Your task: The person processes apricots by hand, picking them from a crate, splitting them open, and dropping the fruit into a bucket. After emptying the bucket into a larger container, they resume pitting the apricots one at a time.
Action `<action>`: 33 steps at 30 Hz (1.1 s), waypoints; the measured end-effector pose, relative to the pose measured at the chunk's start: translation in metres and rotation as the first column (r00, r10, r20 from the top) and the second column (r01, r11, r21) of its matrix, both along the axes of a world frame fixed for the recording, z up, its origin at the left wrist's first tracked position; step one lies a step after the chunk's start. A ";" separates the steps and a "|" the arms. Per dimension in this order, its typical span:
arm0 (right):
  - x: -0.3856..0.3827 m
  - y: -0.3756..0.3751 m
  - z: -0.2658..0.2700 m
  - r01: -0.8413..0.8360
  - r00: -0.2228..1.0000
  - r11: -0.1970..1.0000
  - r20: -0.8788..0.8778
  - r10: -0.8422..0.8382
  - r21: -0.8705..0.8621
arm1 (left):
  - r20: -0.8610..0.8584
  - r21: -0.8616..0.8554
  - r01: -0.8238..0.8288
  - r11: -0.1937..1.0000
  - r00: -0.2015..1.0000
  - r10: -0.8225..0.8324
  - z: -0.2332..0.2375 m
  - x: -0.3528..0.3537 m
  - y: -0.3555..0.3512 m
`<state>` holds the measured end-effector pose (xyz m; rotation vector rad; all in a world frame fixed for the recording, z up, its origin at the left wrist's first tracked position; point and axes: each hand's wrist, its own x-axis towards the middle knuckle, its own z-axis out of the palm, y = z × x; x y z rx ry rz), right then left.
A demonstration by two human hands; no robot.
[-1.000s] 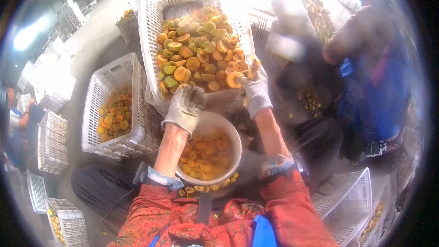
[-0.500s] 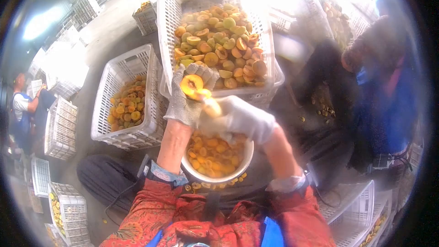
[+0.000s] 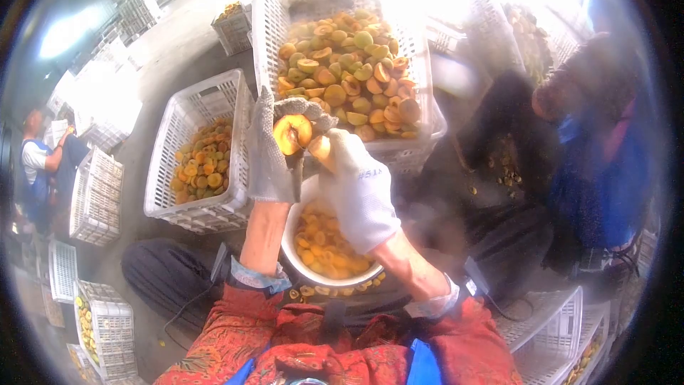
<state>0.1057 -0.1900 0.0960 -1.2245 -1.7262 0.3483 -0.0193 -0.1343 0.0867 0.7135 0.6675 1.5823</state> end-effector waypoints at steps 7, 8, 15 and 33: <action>0.001 -0.002 -0.004 -0.018 0.999 0.988 -0.030 0.014 -0.155 | -0.351 0.290 -0.195 0.937 0.889 0.293 0.005 0.021 -0.014; 0.001 -0.002 -0.006 -0.016 0.999 0.988 -0.030 0.011 -0.155 | -0.352 0.289 -0.193 0.938 0.890 0.291 0.006 0.022 -0.017; 0.005 0.004 -0.015 -0.172 0.984 0.963 -0.074 0.160 -0.206 | -0.447 0.225 -0.173 0.959 0.856 0.259 -0.004 0.021 -0.017; 0.013 -0.005 -0.011 -0.468 0.884 0.529 -0.382 0.271 -0.708 | -0.485 0.135 -0.007 0.991 0.871 0.072 -0.022 -0.004 -0.007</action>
